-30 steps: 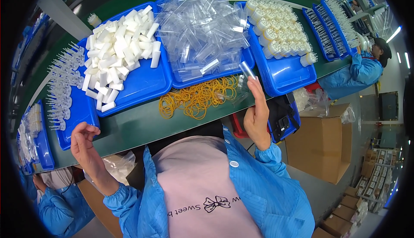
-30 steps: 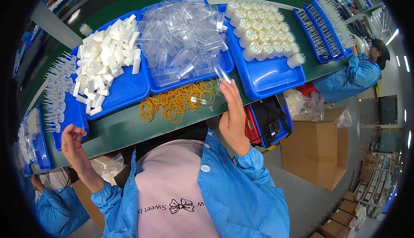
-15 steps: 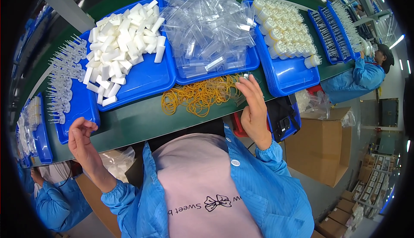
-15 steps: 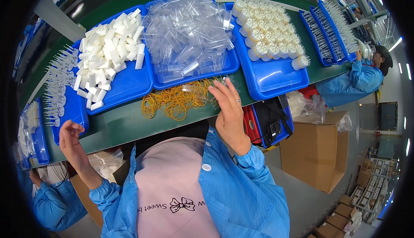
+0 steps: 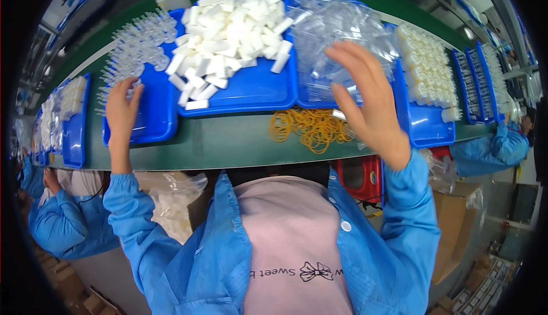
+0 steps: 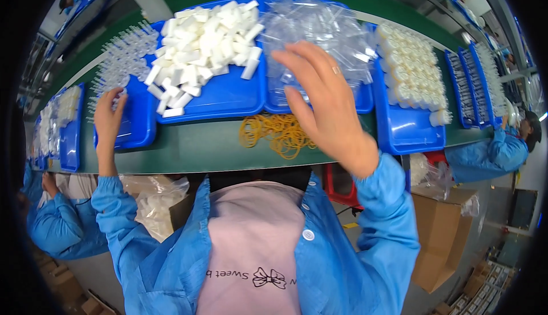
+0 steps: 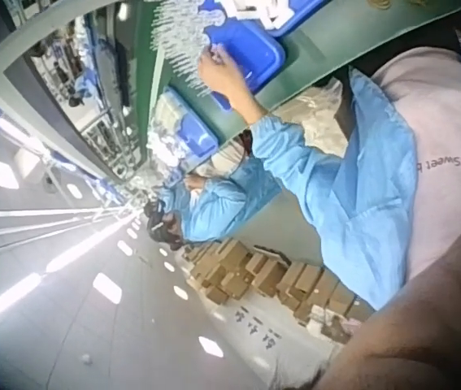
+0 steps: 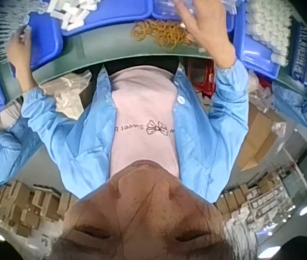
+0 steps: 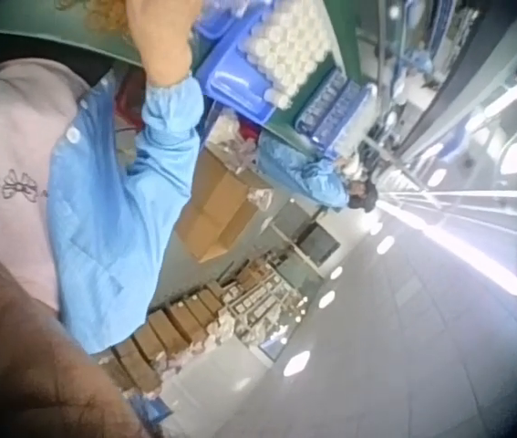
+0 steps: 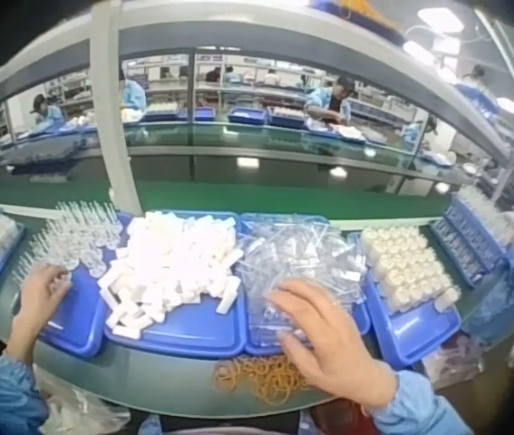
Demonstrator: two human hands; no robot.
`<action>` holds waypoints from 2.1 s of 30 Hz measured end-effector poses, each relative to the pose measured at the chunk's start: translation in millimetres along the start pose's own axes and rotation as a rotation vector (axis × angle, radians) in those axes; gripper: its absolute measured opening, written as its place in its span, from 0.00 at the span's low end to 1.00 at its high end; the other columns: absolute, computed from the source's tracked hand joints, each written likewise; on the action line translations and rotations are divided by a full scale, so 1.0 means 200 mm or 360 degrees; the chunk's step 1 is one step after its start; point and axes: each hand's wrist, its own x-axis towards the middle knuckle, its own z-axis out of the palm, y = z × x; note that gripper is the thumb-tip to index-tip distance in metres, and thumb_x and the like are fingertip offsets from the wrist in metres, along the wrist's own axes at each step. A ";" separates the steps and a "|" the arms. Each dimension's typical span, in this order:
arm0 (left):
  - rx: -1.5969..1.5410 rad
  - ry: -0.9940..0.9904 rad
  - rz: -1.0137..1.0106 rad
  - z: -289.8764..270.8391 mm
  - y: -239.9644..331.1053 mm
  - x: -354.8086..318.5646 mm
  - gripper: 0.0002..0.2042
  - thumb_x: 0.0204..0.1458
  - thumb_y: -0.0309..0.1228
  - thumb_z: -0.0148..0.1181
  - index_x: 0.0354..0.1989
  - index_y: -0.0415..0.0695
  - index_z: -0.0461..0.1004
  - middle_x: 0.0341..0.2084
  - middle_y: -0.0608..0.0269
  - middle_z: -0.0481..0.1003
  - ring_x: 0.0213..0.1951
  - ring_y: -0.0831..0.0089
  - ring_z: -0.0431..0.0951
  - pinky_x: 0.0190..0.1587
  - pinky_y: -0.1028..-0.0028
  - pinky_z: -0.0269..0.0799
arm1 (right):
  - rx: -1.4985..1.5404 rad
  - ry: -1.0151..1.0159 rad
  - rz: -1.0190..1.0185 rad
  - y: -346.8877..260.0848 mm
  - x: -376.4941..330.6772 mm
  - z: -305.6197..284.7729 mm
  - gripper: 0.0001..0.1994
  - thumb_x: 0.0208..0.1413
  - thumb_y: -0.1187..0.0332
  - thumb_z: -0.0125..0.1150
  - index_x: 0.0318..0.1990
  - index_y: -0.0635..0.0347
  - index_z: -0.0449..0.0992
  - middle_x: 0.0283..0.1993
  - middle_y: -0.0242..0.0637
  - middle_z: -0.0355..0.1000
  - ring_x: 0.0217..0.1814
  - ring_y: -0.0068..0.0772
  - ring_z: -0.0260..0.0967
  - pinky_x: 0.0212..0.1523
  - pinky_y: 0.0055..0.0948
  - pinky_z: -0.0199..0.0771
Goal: The person assembles component bundles by inserting white foam pieces and clear plastic sleeves onto plastic holders, wrapping rubber bands around the assembled units, and placing them onto a tray.
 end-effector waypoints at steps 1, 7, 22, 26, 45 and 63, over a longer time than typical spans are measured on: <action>0.0115 -0.0013 0.0006 -0.01 -0.03 -0.01 0.13 0.52 0.36 0.60 0.44 0.43 0.75 0.37 0.55 0.75 0.41 0.57 0.74 0.45 0.65 0.69 | 0.0048 0.0006 -0.0029 0.04 0.09 0.06 0.24 0.46 0.78 0.58 0.54 0.58 0.69 0.56 0.46 0.65 0.61 0.53 0.60 0.61 0.42 0.59; 0.0504 -0.0068 0.0090 0.06 -0.07 0.04 0.22 0.44 0.29 0.64 0.51 0.48 0.71 0.38 0.58 0.72 0.42 0.59 0.72 0.46 0.62 0.67 | -0.0744 -0.0434 -0.0243 0.24 0.35 0.47 0.27 0.45 0.72 0.61 0.56 0.54 0.67 0.50 0.43 0.71 0.63 0.50 0.60 0.64 0.55 0.51; 0.0706 0.0249 0.0401 -0.02 -0.11 -0.04 0.13 0.43 0.31 0.64 0.40 0.50 0.77 0.32 0.64 0.74 0.46 0.63 0.71 0.63 0.54 0.52 | -0.0518 -0.0898 -0.0346 0.04 0.18 0.60 0.17 0.46 0.71 0.64 0.46 0.47 0.76 0.34 0.35 0.74 0.53 0.40 0.67 0.66 0.60 0.44; 0.0798 0.0222 0.0320 0.02 -0.14 -0.01 0.12 0.42 0.31 0.65 0.38 0.51 0.77 0.31 0.64 0.73 0.47 0.63 0.71 0.64 0.53 0.51 | -0.0461 -0.0850 -0.0351 0.00 0.19 0.56 0.08 0.50 0.70 0.60 0.39 0.51 0.77 0.28 0.37 0.74 0.42 0.41 0.71 0.62 0.55 0.53; 0.0051 -0.0123 0.0672 -0.05 0.12 -0.01 0.09 0.43 0.25 0.59 0.35 0.46 0.76 0.35 0.59 0.74 0.39 0.60 0.73 0.42 0.64 0.67 | 0.0194 -0.0274 -0.0091 -0.22 0.04 -0.04 0.12 0.49 0.70 0.61 0.43 0.57 0.78 0.38 0.39 0.77 0.33 0.40 0.73 0.36 0.34 0.70; -0.0125 -0.0424 0.1114 0.34 1.16 0.36 0.16 0.40 0.40 0.65 0.35 0.45 0.73 0.30 0.58 0.76 0.41 0.58 0.72 0.52 0.61 0.60 | 0.0963 -0.0098 0.0725 -0.23 -0.45 -0.09 0.14 0.48 0.77 0.61 0.44 0.63 0.78 0.36 0.42 0.77 0.35 0.34 0.75 0.34 0.26 0.73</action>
